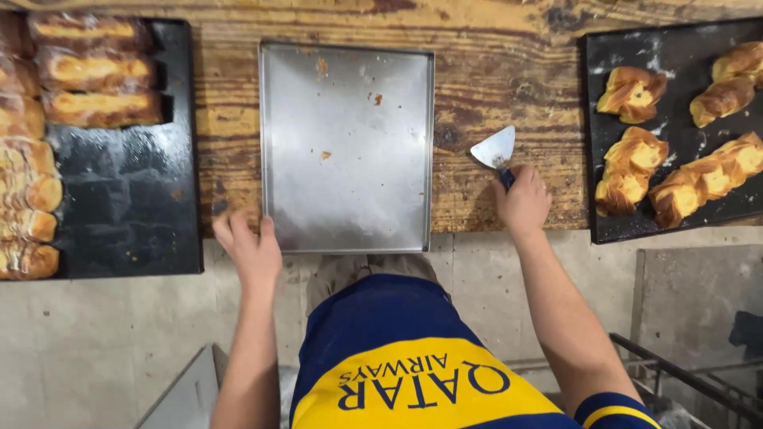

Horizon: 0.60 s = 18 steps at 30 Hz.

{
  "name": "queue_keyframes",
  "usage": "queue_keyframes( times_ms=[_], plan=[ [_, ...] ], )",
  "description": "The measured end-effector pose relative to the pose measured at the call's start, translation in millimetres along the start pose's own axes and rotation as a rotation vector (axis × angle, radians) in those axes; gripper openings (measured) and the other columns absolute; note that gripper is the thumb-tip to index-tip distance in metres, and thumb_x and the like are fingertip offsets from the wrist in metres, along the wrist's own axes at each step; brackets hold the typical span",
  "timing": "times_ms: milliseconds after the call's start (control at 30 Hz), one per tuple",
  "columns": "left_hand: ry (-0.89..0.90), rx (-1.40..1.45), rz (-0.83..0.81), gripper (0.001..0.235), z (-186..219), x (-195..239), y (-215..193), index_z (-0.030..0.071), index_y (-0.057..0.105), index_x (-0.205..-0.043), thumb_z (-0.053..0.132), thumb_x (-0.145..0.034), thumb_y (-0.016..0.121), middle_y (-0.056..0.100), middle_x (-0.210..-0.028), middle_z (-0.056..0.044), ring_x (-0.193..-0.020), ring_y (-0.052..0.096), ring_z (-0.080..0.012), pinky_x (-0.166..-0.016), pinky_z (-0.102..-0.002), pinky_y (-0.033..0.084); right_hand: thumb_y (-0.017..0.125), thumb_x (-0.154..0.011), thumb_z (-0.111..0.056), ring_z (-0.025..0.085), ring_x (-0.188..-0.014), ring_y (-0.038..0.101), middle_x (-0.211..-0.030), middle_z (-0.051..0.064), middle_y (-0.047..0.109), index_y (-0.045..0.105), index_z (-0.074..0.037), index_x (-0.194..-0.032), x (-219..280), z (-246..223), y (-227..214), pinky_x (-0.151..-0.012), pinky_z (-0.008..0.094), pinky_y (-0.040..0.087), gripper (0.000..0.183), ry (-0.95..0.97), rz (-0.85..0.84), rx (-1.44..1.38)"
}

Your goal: The person scrapes crumbs from a metal baking tray using a small metal spatula, then transfers several pastries from a black tray onto the metal tray. The person repeats the scraping and transferring process across multiple trays.

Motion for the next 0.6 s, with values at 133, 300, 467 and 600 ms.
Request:
queue_keyframes(
  times_ms=[133, 300, 467, 600],
  plan=[
    [0.088, 0.005, -0.066, 0.019, 13.1, -47.9, 15.1, 0.006, 0.057, -0.117, 0.013, -0.101, 0.066, 0.040, -0.122, -0.013, -0.121, 0.044, -0.0379, -0.105, -0.049, 0.034, 0.076, -0.094, -0.046, 0.043, -0.102, 0.069, -0.106, 0.016, 0.064, 0.059, -0.008, -0.115, -2.2, 9.1, -1.7, -0.085, 0.057, 0.054, 0.047, -0.068, -0.130, -0.069],
    [0.462, -0.256, 0.025, 0.039, 19.8, -102.6, 51.9, 0.003, 0.047, -0.134, 0.027, -0.106, 0.059, 0.040, -0.129, -0.018, -0.122, 0.039, -0.0397, -0.105, -0.051, 0.024, 0.069, -0.097, -0.034, 0.055, -0.105, 0.066, -0.108, 0.033, 0.069, 0.057, 0.002, -0.129, 62.3, -61.4, -75.3, -0.085, 0.065, 0.052, 0.050, -0.069, -0.403, -0.364],
    [0.426, -0.357, 0.088, 0.053, -7.1, -97.3, 70.6, 0.004, 0.045, -0.139, 0.041, -0.104, 0.057, 0.042, -0.133, -0.018, -0.127, 0.038, -0.0391, -0.106, -0.052, 0.019, 0.055, -0.101, -0.053, 0.047, -0.094, 0.073, -0.094, 0.027, 0.075, 0.069, -0.005, -0.115, 120.6, -103.4, -66.5, -0.079, 0.056, 0.058, 0.052, -0.109, -0.540, -0.179],
    [0.403, -0.480, 0.084, 0.058, 0.6, -91.2, 70.0, 0.002, 0.047, -0.141, 0.044, -0.102, 0.058, 0.045, -0.132, -0.020, -0.129, 0.039, -0.0396, -0.105, -0.054, 0.019, 0.041, -0.104, -0.058, 0.044, -0.088, 0.076, -0.087, 0.026, 0.076, 0.068, -0.002, -0.118, 146.2, -130.7, -55.3, -0.072, 0.053, 0.061, 0.063, -0.137, -0.681, -0.026]
  ],
)
Point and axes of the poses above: each hand's wrist, its own x-axis away from the middle knuckle, its own y-axis out of the palm, z = x × y, the point moved 4 cm from there along -x, towards the middle knuckle
